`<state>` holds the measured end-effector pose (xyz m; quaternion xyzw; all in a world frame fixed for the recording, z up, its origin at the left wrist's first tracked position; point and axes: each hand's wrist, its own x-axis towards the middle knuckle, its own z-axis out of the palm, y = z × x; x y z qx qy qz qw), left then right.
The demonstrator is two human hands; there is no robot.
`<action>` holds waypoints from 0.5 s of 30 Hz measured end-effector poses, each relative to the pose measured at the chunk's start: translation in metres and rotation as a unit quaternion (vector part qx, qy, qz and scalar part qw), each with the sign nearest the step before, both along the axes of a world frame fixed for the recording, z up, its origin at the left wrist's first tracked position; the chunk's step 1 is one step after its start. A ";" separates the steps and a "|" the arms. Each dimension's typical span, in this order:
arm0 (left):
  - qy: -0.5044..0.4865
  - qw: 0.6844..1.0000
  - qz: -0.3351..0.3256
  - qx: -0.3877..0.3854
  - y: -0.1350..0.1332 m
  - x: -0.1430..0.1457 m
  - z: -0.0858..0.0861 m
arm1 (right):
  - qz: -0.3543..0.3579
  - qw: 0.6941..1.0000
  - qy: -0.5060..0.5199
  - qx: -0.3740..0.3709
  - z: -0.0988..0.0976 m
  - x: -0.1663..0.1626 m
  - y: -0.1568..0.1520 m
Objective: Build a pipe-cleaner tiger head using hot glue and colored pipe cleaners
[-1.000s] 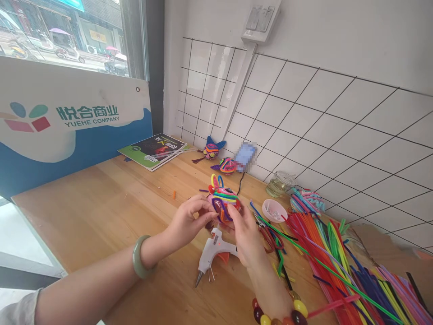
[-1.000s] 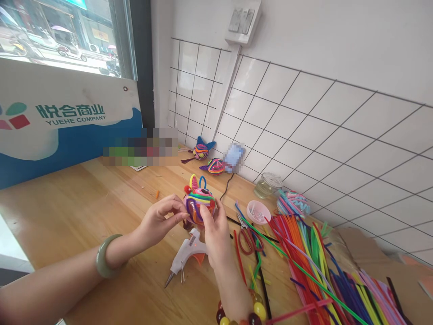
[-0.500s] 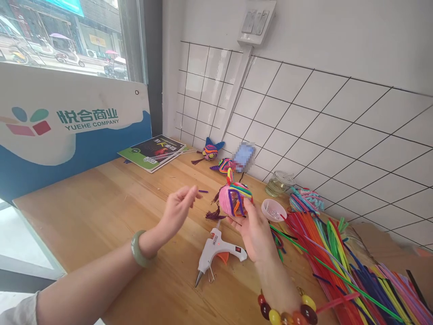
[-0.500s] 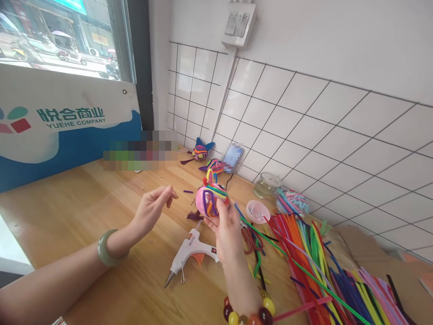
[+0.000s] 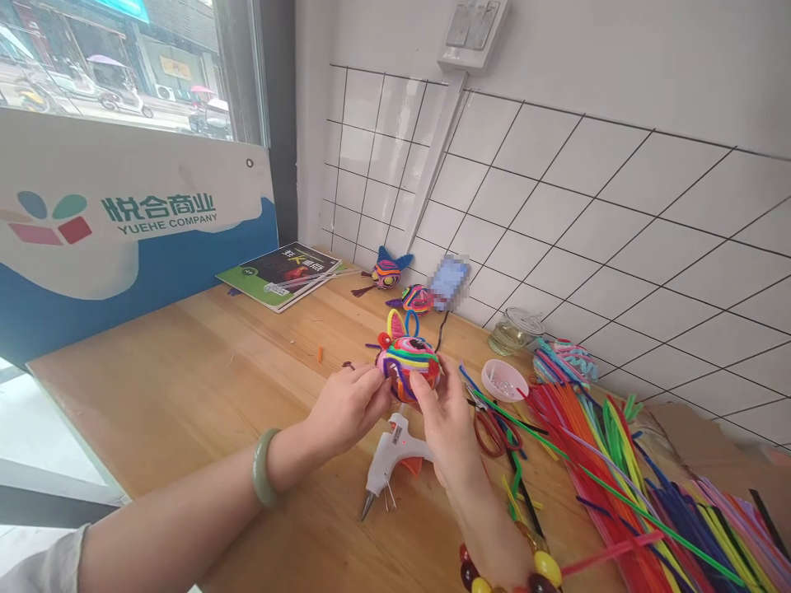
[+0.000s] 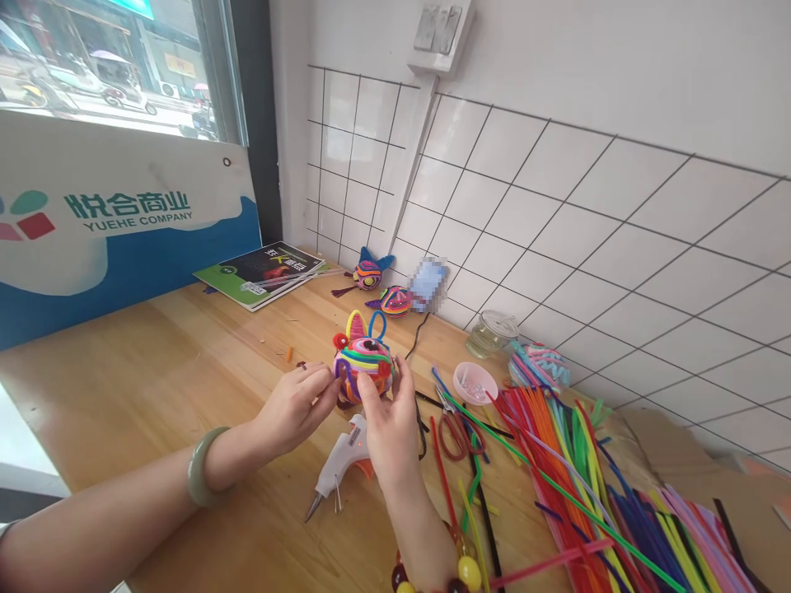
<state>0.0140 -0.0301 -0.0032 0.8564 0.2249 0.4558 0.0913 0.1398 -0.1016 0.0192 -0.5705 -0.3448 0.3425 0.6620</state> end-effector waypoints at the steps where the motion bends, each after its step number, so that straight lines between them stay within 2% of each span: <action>1: -0.012 1.000 -0.001 -0.027 0.001 -0.001 0.001 | -0.002 1.000 0.012 -0.005 0.001 0.000 0.000; 3: -0.047 0.992 0.003 -0.115 0.003 -0.003 0.003 | -0.005 0.998 0.049 -0.025 0.004 0.004 0.001; 6: -0.120 0.954 0.031 -0.274 0.012 -0.009 0.008 | -0.003 0.991 0.123 -0.062 0.007 0.016 0.002; 9: -0.191 0.914 0.052 -0.355 0.023 -0.013 0.010 | 0.008 0.978 0.194 -0.072 0.011 0.030 0.002; 12: -0.215 0.903 0.048 -0.370 0.026 -0.012 0.010 | 0.006 0.962 0.264 -0.065 0.015 0.038 0.003; 15: -0.166 0.933 0.010 -0.320 0.018 -0.008 0.007 | 0.019 0.956 0.284 -0.062 0.016 0.039 0.002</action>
